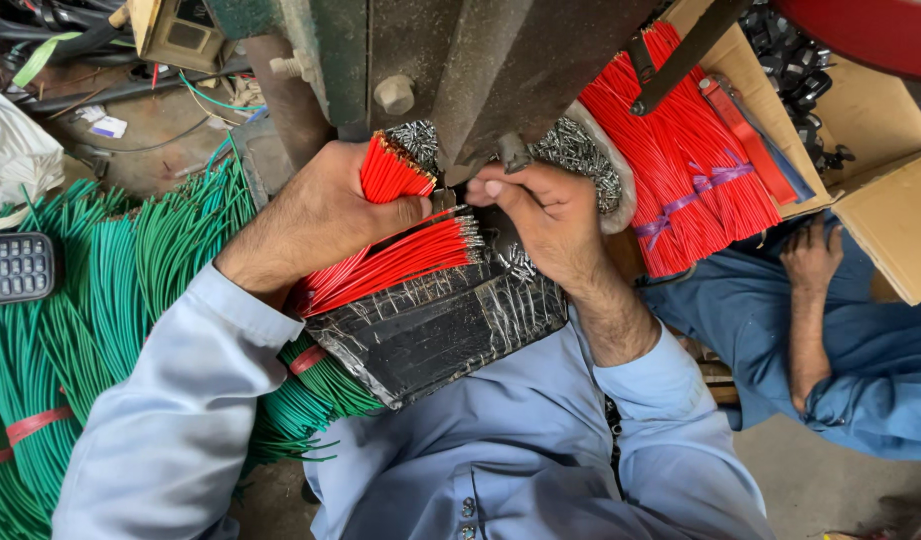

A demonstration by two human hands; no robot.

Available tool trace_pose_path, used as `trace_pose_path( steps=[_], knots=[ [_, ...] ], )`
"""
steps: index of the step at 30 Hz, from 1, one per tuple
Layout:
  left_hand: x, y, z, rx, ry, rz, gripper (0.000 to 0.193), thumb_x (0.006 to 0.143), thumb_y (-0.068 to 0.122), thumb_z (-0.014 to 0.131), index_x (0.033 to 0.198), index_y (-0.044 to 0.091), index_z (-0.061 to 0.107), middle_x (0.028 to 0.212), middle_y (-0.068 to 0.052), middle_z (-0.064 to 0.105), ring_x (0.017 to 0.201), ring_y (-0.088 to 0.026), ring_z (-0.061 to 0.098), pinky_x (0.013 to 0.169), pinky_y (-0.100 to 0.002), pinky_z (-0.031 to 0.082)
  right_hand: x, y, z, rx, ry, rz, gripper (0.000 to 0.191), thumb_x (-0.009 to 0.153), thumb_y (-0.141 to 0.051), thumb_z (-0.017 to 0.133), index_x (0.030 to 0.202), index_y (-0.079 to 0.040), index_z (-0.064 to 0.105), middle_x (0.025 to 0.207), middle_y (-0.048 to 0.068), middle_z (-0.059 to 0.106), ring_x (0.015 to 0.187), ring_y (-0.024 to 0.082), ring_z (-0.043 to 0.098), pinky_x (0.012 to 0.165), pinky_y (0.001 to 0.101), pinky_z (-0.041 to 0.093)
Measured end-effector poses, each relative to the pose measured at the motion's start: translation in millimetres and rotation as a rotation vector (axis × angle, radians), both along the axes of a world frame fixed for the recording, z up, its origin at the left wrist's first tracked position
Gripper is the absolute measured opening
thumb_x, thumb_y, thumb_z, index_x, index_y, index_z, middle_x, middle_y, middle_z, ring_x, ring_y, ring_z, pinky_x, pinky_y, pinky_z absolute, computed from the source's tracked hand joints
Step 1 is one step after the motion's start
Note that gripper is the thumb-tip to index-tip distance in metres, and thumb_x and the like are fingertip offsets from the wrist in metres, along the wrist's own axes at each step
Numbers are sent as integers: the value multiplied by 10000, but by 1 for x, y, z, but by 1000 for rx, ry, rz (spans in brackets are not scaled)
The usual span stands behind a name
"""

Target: The person holds a bundle of red insulated wires and, one at a time, inserts the stripped end of a wire with a metal terminal into a bench-mounted crimping press, operates the press to crimp the terminal onto the wire, and sets the finished wire onto a growing pile on the work surface.

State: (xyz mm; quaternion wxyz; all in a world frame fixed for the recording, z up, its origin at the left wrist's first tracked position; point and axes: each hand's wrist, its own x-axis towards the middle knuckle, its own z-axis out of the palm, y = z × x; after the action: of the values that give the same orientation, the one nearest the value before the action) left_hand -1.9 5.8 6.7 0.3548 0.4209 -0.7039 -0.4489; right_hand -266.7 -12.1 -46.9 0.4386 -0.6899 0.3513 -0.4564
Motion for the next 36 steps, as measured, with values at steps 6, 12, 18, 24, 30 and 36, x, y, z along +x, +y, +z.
trace_pose_path(
  steps=[6,12,18,24,30,36],
  knots=[
    [-1,-1,-2,-73,-6,-8,177,886,159,774,987,21,724,791,-43,718,728,-102,645,683,-297,546,11,-1,-2,-113,103,9,131,1034,-24,650,1143,46,663,1068,70,740,1020,96,684,930,241,551],
    [1,-1,-4,-30,53,-5,135,887,107,713,988,21,734,790,-34,734,748,-86,664,710,-288,559,14,-6,-2,-19,215,-88,64,1005,-53,733,1023,8,738,866,57,737,814,75,634,732,250,532],
    [1,0,-3,-30,71,27,148,881,105,708,996,15,732,781,-25,725,748,-70,642,706,-287,553,17,-4,3,-192,256,-43,88,1005,-76,724,1072,-18,728,970,49,768,920,77,713,809,250,586],
    [-2,-2,-4,6,17,44,124,883,107,710,952,3,713,727,-40,688,697,-78,602,650,-302,539,18,-4,2,-110,289,-89,81,994,-82,738,1037,-13,744,894,53,766,845,77,700,742,247,577],
    [-2,-1,-3,-29,48,32,130,876,100,697,963,5,720,755,-25,709,725,-64,625,670,-292,551,17,-5,-3,-117,253,-74,69,996,-66,729,1028,-5,731,917,55,765,861,77,698,758,255,578],
    [-3,-1,-3,22,64,51,110,881,98,695,930,2,718,745,-15,707,719,-60,627,661,-285,551,18,-7,-3,-99,232,-87,49,980,-42,733,998,-2,712,891,48,753,839,77,682,760,259,578]
  ],
)
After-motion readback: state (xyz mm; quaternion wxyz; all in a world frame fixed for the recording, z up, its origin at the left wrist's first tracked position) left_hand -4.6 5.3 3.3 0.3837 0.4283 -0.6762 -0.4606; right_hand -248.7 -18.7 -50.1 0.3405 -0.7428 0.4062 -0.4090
